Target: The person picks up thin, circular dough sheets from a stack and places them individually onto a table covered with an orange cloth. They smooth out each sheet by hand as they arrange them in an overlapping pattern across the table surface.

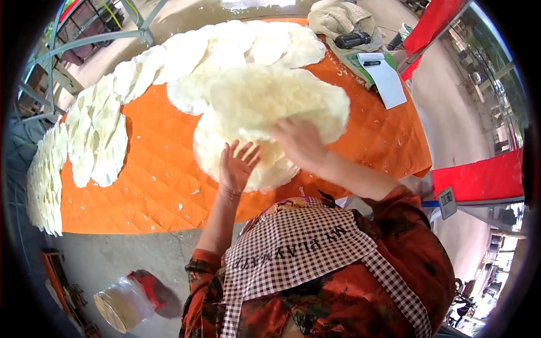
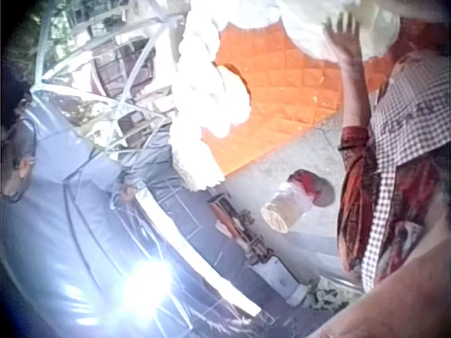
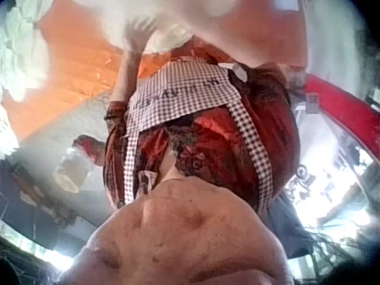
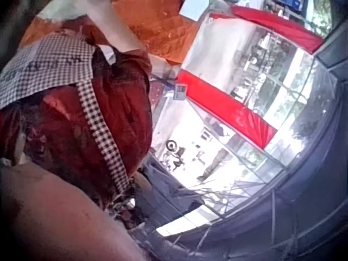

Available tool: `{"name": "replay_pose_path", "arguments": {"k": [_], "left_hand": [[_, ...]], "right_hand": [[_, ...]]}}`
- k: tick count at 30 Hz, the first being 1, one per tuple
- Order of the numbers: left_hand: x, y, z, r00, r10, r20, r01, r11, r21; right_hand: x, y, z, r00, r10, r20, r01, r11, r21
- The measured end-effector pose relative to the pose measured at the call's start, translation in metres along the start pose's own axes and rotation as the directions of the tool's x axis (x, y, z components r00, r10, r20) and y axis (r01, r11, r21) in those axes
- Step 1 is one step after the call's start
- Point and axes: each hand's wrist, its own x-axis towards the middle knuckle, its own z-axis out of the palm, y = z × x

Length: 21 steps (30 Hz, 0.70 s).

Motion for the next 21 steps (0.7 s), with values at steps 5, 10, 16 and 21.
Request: {"name": "replay_pose_path", "arguments": {"k": [5, 10, 16, 21], "left_hand": [[0.011, -0.025, -0.036, 0.996, -0.08, -0.042, 0.08, 0.997, -0.012], [0.01, -0.024, -0.032, 0.999, -0.035, -0.03, 0.033, 0.998, -0.057], [0.012, -0.018, -0.033, 0.997, -0.068, -0.039, 0.065, 0.996, -0.069], [0.019, -0.009, -0.029, 0.999, -0.019, -0.035, 0.02, 1.0, 0.019]], "right_hand": [[-0.048, -0.006, 0.109, 0.971, -0.038, 0.235, -0.02, 0.971, 0.239], [-0.028, -0.011, 0.103, 0.989, 0.122, 0.085, -0.146, 0.915, 0.377], [-0.015, -0.01, 0.099, 0.915, 0.263, 0.306, -0.397, 0.718, 0.572], [-0.009, -0.009, 0.097, 0.928, 0.254, 0.274, -0.369, 0.727, 0.578]]}}
